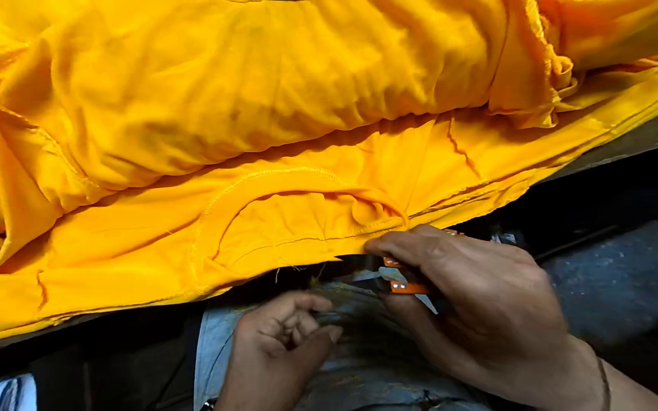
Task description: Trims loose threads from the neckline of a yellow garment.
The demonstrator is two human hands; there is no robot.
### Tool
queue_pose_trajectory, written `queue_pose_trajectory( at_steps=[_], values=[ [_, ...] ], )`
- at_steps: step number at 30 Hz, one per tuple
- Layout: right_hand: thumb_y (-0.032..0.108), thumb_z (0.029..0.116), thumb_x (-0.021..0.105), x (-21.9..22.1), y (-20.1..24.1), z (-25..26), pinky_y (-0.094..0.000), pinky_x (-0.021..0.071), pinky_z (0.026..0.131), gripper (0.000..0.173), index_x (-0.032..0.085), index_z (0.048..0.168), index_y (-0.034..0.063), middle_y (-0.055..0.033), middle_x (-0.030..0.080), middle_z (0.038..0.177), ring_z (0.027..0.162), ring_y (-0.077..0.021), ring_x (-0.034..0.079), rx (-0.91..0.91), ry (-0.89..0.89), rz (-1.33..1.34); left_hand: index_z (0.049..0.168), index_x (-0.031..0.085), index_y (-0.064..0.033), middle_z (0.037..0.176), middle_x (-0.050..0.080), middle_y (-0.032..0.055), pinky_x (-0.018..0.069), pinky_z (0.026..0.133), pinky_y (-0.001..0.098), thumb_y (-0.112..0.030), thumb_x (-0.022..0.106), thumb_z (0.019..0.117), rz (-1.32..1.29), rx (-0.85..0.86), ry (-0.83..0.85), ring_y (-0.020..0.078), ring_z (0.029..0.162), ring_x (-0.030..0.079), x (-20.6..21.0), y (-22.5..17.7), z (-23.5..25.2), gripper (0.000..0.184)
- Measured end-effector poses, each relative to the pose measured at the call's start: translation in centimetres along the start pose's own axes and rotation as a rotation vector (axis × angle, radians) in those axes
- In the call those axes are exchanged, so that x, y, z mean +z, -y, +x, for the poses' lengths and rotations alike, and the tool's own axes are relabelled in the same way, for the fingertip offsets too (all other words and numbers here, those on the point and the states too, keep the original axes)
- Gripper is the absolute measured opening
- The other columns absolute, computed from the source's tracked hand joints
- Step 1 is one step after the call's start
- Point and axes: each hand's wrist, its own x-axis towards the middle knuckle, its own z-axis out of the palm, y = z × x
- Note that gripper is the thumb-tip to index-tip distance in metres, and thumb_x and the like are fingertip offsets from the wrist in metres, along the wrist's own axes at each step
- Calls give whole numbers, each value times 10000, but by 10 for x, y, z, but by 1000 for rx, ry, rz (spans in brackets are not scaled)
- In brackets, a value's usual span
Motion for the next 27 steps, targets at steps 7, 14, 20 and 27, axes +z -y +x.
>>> queue_pose_trajectory(
  at_steps=[7,14,20,27],
  values=[
    [238,1064,471,13,16,29,-154,432,576,324,701,1093,11,29,604,840,723,-4,549,-7,10,200,1062,722,19,643,668,163,546,461,262,-297,496,1082,-646,-59,-279,145,485,632,-8,-21,3,389],
    [221,1063,460,20,9,27,-277,405,517,340,719,1085,1,-34,581,790,655,-139,545,-81,58,-144,771,665,-5,550,587,99,515,431,246,-237,518,1081,-700,-131,-335,109,424,557,1,-30,16,414],
    [198,1050,489,24,1,23,-295,398,516,316,727,1064,-10,-55,581,775,649,-167,547,-113,7,-217,735,646,-14,525,579,96,505,427,237,-172,514,1072,-673,-110,-350,104,410,548,2,-30,19,395],
    [216,1048,514,27,-4,21,-298,397,524,324,731,1101,-18,-63,587,798,676,-181,547,-172,25,-219,755,661,-1,539,605,126,524,437,247,-160,501,1068,-689,-113,-329,130,430,596,2,-28,15,386]
  ],
)
